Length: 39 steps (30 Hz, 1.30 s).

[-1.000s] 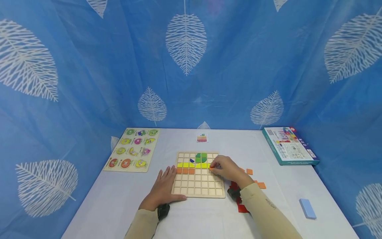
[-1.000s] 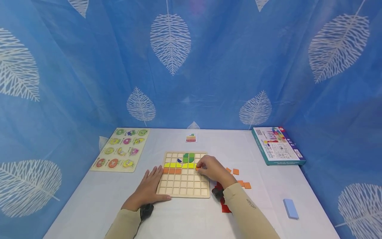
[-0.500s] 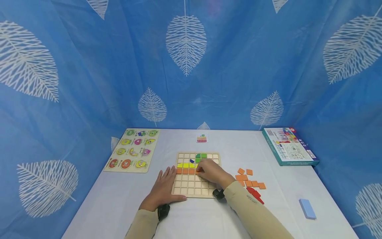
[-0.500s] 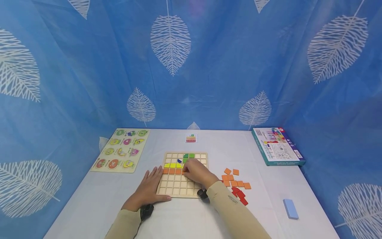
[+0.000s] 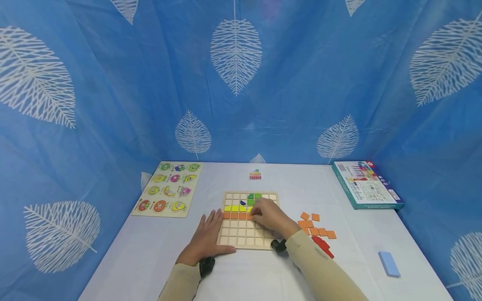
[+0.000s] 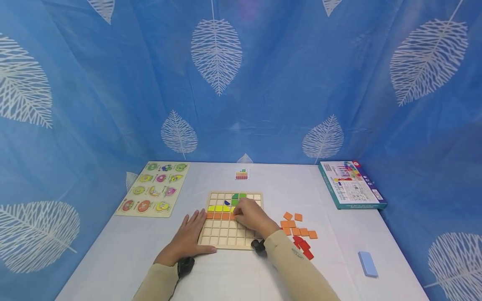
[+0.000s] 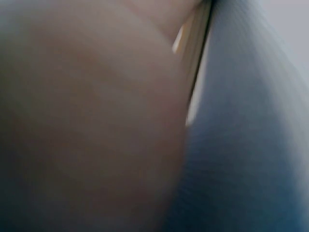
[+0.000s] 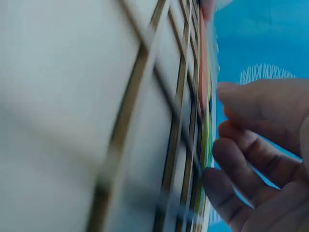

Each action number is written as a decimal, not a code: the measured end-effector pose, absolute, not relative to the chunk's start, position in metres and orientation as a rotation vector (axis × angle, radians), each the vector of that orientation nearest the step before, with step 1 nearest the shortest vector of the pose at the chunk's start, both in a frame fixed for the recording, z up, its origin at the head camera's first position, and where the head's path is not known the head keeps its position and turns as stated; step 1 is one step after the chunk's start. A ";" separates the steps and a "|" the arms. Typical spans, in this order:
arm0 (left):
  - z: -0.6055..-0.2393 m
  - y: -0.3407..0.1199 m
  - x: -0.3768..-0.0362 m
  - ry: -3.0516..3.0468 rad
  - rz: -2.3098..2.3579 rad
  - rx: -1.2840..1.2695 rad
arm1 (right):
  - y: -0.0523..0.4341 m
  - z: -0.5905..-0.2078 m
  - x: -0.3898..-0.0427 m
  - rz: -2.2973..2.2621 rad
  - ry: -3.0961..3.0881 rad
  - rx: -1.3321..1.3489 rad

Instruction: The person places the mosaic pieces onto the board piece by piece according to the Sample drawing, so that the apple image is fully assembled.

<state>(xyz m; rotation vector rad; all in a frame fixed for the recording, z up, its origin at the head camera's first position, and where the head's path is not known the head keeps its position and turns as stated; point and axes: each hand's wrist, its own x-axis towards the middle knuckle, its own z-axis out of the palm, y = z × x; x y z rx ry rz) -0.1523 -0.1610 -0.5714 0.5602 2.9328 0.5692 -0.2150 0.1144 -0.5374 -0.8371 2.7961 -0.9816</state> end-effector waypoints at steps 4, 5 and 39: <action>-0.572 -0.160 -0.152 2.937 0.607 0.556 | 0.139 -0.535 -0.217 -1.037 2.838 -0.734; -0.573 -0.160 -0.152 2.939 0.610 0.554 | 0.146 -0.534 -0.217 -1.037 2.854 -0.707; -0.574 -0.162 -0.153 2.919 0.617 0.550 | 0.256 -0.540 -0.194 -0.920 2.860 -0.088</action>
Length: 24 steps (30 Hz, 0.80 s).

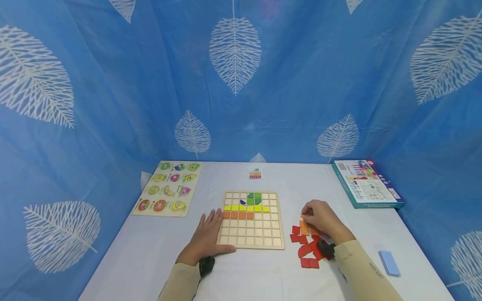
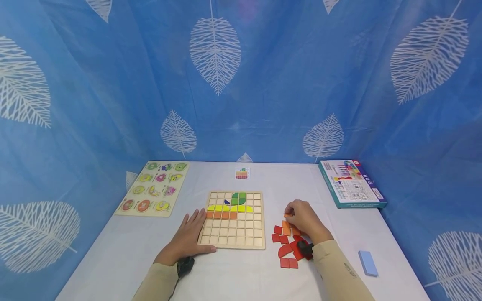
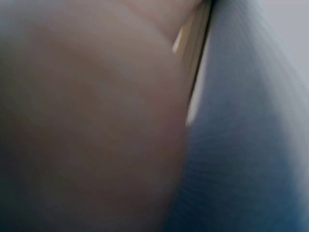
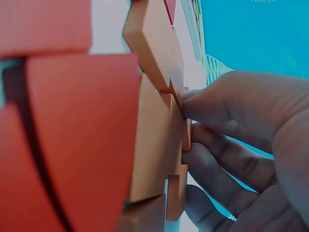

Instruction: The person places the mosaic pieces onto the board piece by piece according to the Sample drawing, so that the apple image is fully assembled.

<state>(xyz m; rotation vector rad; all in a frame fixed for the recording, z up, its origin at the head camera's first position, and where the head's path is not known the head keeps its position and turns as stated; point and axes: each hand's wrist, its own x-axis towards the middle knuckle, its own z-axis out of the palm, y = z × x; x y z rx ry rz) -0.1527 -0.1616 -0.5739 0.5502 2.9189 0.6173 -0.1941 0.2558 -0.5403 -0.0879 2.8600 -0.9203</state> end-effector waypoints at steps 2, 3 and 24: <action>-0.574 -0.162 -0.153 2.922 0.615 0.558 | 0.255 -0.540 -0.194 -0.936 2.865 -0.109; -0.574 -0.162 -0.153 2.921 0.612 0.559 | 0.254 -0.540 -0.194 -0.941 2.871 -0.116; -0.574 -0.162 -0.154 2.931 0.616 0.558 | 0.189 -0.523 -0.209 -0.996 2.871 -0.609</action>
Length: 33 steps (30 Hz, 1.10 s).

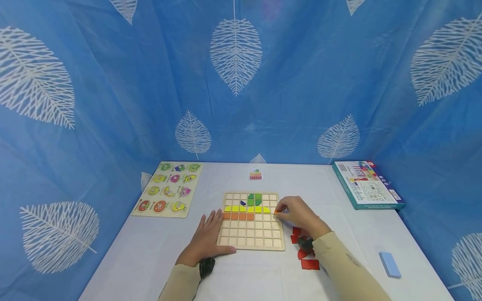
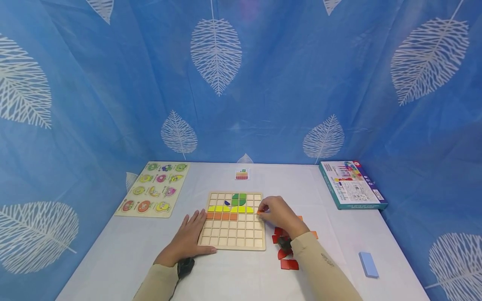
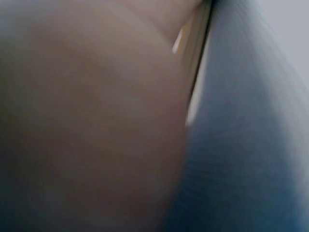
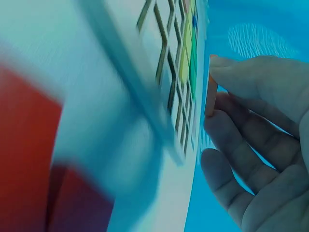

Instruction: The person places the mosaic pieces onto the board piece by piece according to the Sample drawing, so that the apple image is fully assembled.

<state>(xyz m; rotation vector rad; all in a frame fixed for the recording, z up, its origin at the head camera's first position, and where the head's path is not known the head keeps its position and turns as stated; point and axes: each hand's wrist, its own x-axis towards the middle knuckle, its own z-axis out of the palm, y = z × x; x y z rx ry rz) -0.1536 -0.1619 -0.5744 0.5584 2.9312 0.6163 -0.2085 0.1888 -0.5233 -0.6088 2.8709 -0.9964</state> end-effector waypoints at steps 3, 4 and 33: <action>-0.574 -0.162 -0.154 2.930 0.627 0.557 | 0.175 -0.522 -0.210 -1.023 2.824 -0.687; -0.574 -0.162 -0.154 2.931 0.627 0.557 | 0.171 -0.522 -0.211 -1.023 2.808 -0.709; -0.574 -0.163 -0.153 2.933 0.621 0.601 | 0.133 -0.534 -0.213 -0.967 2.785 -0.856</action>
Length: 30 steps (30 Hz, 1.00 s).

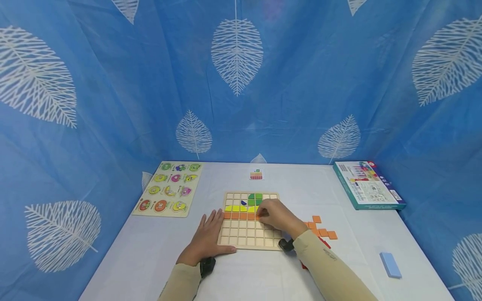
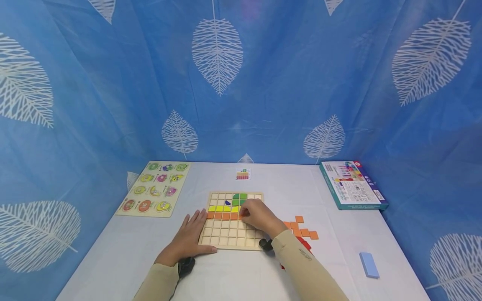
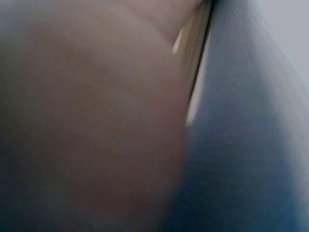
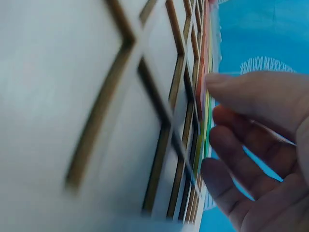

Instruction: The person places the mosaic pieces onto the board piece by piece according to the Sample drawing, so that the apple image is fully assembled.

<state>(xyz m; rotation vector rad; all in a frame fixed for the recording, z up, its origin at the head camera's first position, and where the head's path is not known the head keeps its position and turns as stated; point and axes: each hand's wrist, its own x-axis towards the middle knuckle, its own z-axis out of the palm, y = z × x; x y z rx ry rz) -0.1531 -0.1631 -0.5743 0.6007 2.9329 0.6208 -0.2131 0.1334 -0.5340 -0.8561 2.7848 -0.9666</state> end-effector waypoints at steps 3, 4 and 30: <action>-0.574 -0.162 -0.153 2.936 0.622 0.603 | 0.144 -0.533 -0.213 -1.008 2.800 -0.771; -0.574 -0.162 -0.153 2.938 0.618 0.602 | 0.149 -0.533 -0.213 -1.014 2.812 -0.743; -0.572 -0.161 -0.152 2.933 0.615 0.562 | 0.293 -0.540 -0.191 -1.011 2.777 -0.156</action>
